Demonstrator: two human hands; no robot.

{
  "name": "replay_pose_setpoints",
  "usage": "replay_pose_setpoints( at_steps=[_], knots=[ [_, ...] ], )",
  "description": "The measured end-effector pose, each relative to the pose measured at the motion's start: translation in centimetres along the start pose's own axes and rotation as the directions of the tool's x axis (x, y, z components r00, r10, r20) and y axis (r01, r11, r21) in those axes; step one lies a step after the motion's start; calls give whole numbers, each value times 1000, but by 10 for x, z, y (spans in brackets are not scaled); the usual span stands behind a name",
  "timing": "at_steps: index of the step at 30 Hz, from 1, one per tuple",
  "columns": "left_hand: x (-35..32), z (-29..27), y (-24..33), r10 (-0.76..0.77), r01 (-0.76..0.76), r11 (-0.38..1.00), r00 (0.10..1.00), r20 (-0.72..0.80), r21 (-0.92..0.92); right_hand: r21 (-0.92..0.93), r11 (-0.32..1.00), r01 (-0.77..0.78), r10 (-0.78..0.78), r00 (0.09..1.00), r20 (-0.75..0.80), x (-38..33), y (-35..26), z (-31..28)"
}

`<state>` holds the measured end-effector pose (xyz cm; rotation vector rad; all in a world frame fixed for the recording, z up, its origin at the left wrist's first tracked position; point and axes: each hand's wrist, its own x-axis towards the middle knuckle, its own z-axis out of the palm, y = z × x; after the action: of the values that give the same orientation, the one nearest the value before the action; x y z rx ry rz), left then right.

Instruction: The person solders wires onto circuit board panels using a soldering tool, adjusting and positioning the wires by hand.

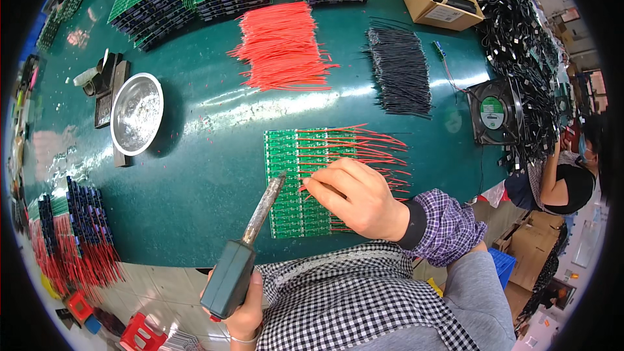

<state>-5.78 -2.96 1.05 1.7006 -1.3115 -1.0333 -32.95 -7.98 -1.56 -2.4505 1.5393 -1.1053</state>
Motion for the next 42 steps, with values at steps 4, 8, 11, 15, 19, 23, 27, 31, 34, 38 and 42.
replay_pose_setpoints(
  at_steps=[4, 8, 11, 15, 19, 23, 27, 31, 34, 38, 42],
  knots=[
    [2, 0, -3, 68, -69, 997, 997, 18, 26, -2, 1000, -18, 18, 999, 30, 0, -1, -1],
    [3, 0, -1, 88, -90, 995, 995, 51, 42, 1, 1000, -16, 16, 999, 34, -2, -1, 0],
    [4, 0, 3, 77, -80, 996, 995, 62, 47, -5, 1000, -19, 19, 999, 31, -1, 0, 0],
    [3, -1, 1, 88, -92, 994, 994, 71, 56, -30, 1000, 9, -8, 1000, 16, -1, 0, 1],
    [3, -1, -1, 87, -92, 994, 992, 91, 61, -33, 999, 9, -9, 1000, 25, -2, 1, 1],
    [4, -1, -1, 74, -81, 995, 992, 106, 63, -33, 999, 8, -7, 1000, 24, -3, 0, 1],
    [5, -1, 2, 113, -123, 989, 987, 117, 81, -35, 999, 7, -7, 1000, 16, -3, 0, 1],
    [3, -1, 1, 71, -79, 995, 991, 115, 64, -38, 999, 3, -2, 1000, 17, -2, 0, 1],
    [-2, -6, -6, 11, -14, 999, 996, 88, 38, -34, 999, 3, -2, 1000, 9, -2, 0, 1],
    [-2, -7, -3, -63, 62, 998, 994, 89, 15, -44, 999, 3, -2, 1000, 17, -2, 0, 0],
    [-3, -7, -7, -34, 34, 999, 998, 61, 4, -44, 999, 5, -4, 1000, 17, -1, -1, 1]
  ],
)
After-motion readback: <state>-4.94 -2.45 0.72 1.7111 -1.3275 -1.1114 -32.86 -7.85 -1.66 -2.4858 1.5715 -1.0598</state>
